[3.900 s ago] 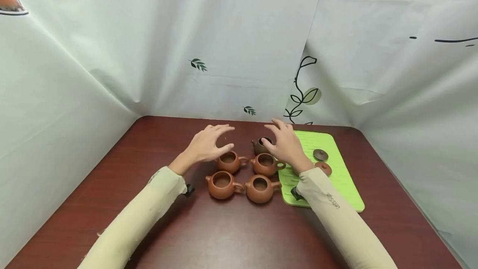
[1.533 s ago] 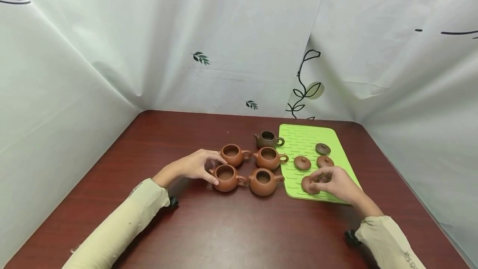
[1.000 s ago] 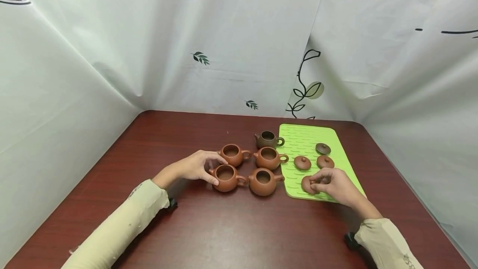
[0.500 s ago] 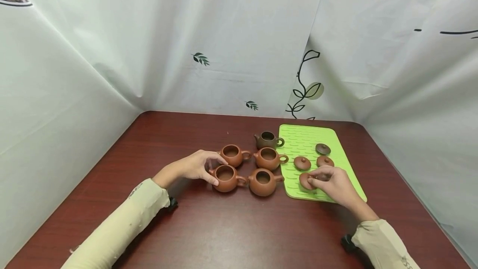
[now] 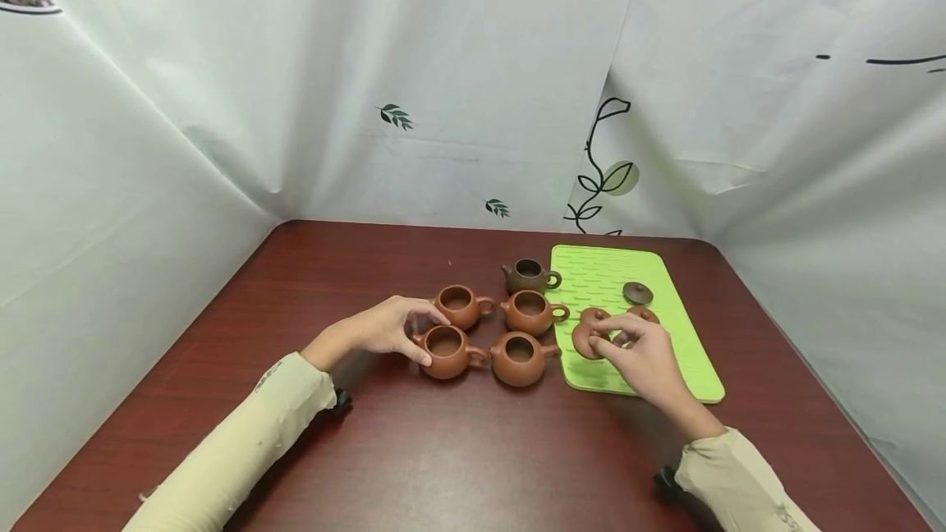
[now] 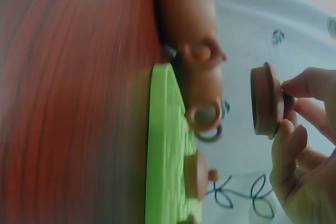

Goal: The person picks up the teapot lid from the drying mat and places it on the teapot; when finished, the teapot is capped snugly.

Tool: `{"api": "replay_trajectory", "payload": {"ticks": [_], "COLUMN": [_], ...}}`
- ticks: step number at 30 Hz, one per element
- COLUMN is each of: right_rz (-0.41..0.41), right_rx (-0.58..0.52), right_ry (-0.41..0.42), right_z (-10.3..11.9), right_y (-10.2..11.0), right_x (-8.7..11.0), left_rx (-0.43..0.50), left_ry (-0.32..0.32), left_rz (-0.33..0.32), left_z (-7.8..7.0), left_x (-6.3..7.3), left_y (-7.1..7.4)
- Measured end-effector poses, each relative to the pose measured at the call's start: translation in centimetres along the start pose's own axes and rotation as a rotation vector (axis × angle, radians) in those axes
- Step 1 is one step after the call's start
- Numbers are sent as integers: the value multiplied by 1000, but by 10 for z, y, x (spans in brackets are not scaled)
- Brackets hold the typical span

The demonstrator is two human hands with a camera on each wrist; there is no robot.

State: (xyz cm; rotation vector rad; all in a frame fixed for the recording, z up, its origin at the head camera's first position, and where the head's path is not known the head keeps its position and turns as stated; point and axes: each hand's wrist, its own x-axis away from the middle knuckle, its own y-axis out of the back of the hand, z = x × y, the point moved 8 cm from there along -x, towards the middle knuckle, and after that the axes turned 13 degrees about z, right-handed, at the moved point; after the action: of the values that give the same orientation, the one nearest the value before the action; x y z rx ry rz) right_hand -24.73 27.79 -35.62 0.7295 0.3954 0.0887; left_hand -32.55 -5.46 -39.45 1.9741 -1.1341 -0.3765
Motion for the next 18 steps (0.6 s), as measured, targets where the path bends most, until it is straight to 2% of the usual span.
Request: {"api": "replay_trajectory", "payload": {"ticks": [7,18], "right_rz": [3,108], "right_rx": [-56,-115], "right_ry": [22,17], "right_z": [19,48], "right_y": [-15,-43], "right_x": [-4,-18], "left_rx": [2,-9], "left_ry": [9,15], "left_rz": [9,-4], "left_z": [2,5], "left_x": [-1,-3], "left_y": [-3,0]}}
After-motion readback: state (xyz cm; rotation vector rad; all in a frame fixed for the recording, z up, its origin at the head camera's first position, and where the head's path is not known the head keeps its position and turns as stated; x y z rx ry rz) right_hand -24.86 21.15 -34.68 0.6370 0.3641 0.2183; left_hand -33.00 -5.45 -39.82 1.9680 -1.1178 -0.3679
